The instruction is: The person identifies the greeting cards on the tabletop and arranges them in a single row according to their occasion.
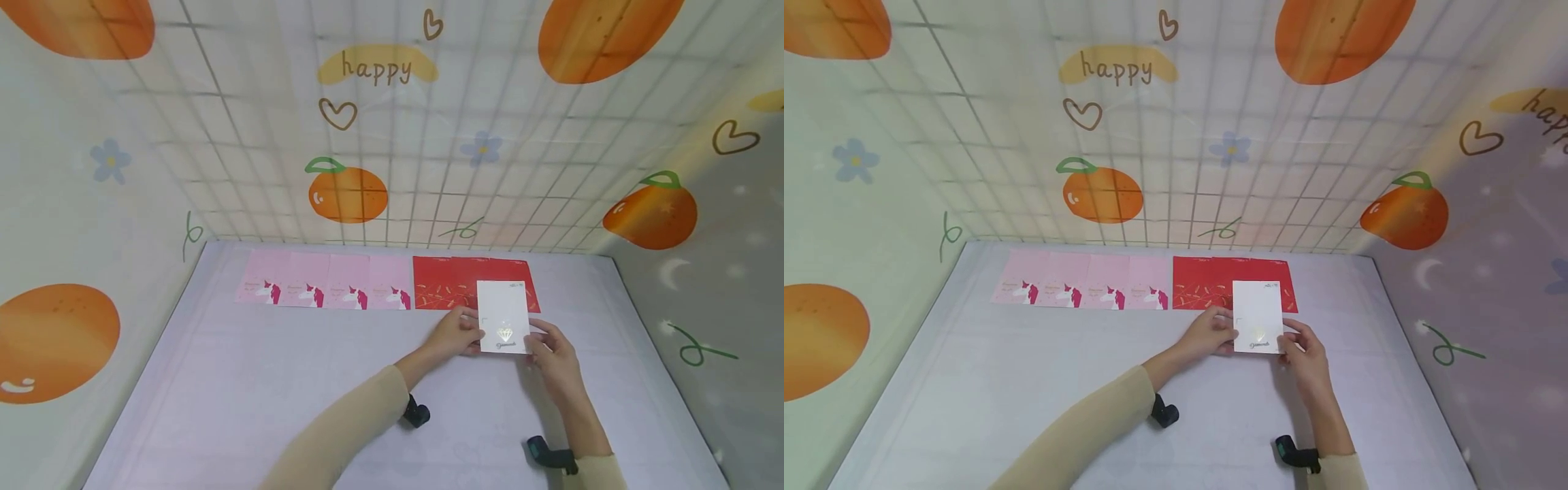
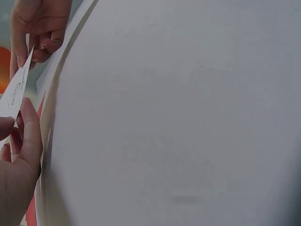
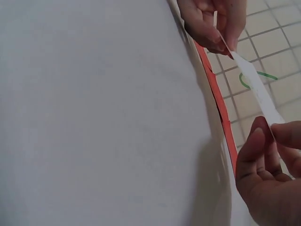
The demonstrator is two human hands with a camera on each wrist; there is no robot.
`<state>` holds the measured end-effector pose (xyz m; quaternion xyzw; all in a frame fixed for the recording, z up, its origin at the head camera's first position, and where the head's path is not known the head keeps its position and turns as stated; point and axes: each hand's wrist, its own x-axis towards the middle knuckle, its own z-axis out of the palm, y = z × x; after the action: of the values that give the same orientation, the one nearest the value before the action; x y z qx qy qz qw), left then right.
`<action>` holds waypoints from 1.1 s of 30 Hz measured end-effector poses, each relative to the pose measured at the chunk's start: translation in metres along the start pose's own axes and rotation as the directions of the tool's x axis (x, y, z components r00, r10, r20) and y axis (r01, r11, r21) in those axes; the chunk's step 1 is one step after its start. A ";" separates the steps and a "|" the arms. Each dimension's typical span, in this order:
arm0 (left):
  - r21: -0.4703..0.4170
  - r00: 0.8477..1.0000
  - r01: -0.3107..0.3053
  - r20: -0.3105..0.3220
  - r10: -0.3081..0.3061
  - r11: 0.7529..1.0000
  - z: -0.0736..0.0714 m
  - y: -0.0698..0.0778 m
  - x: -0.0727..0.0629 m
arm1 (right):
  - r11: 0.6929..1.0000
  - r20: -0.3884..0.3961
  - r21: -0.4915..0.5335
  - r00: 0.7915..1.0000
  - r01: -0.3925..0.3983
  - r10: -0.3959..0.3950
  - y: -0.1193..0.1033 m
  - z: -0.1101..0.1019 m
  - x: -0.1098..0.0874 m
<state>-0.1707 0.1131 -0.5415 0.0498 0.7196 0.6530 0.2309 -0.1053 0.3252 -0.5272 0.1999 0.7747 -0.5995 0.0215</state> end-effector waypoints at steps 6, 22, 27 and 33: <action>0.020 1.000 0.010 -0.017 -0.010 1.000 0.010 0.006 0.006 | 1.000 -0.025 0.017 1.000 -0.010 0.011 -0.003 -0.007 0.007; -0.043 0.999 0.030 -0.017 -0.030 0.999 0.009 0.015 0.005 | 1.000 -0.133 0.011 0.991 0.005 -0.004 -0.025 -0.054 0.055; -0.034 1.000 -0.013 0.011 0.013 0.999 0.002 0.017 0.002 | 0.999 -0.139 0.036 0.990 0.003 0.002 -0.028 -0.066 0.070; -0.006 0.995 -0.075 0.072 0.075 0.997 -0.016 0.015 -0.010 | 1.000 -0.174 0.022 0.985 -0.016 0.020 -0.025 -0.079 0.090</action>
<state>-0.1713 0.0964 -0.5239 0.1000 0.7073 0.6603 0.2320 -0.1805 0.4200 -0.5062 0.2588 0.7657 -0.5873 -0.0430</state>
